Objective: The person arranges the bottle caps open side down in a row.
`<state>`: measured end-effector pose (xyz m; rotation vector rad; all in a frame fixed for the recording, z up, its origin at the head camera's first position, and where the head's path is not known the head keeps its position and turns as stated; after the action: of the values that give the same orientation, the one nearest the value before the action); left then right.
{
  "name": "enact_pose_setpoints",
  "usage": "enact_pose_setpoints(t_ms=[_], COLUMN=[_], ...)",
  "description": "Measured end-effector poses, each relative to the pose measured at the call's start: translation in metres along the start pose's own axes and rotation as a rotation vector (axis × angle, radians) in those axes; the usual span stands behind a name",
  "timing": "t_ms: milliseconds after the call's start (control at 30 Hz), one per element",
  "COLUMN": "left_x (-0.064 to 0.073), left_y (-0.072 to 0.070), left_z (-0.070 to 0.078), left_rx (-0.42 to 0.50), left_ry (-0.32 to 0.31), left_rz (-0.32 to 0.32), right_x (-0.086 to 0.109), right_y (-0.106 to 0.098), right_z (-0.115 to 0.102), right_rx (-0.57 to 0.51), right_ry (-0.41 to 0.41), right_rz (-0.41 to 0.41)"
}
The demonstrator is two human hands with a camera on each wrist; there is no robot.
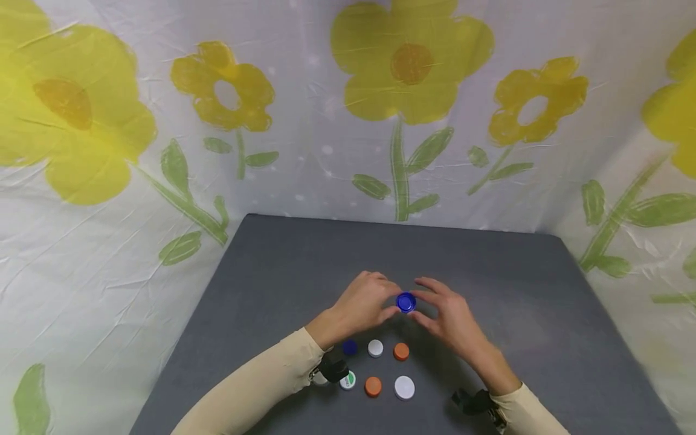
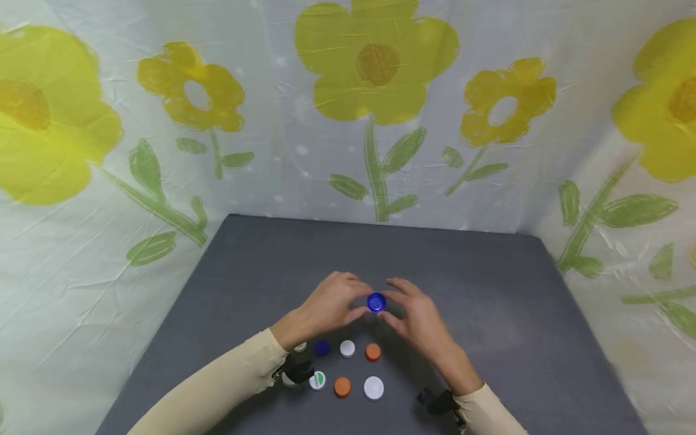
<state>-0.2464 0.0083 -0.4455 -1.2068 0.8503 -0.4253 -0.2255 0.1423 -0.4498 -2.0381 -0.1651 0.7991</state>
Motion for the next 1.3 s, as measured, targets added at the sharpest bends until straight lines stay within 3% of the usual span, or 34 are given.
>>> enact_pose_setpoints(t_ms=[333,533,733,867,1067,1200,1300], left_x=[0.021,0.029,0.037,0.045,0.055,0.059,0.060], left_y=[-0.002,0.000,-0.003,-0.013,-0.028,-0.032,-0.033], left_z=[-0.003,-0.006,-0.009,-0.006,0.004,0.006,0.003], left_rx=[0.032,0.067,0.094,0.083,0.064,0.070,0.134], left_ry=[-0.016,-0.024,-0.033,0.009,0.137,0.175,0.153], left_rz=[0.015,0.041,0.067,0.165,0.347,0.394,0.405], right_x=[0.005,0.007,0.006,0.004,0.004,0.006,0.006], right_y=[0.013,0.020,0.018,0.016,0.020,0.026,0.031], right_z=[-0.013,-0.015,-0.020,-0.018,-0.013,-0.012,-0.013], right_rx=[-0.022,-0.032,-0.077,-0.128,-0.251,-0.350,-0.397], right_ry=[-0.039,-0.027,-0.070,-0.032,0.100,0.173,0.193], right_rz=[0.030,0.002,0.011,0.003,-0.080,-0.143,-0.173])
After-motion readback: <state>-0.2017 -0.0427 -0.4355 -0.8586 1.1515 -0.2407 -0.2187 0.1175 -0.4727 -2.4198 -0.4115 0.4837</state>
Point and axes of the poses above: each hand's wrist, its own x-axis away from the middle knuckle, its own y-axis out of the palm, z = x × y, the point moved 9 cm from there along -x, towards the middle knuckle, and after that the axes turned 2 degrees about z, right-handed, at the moved point
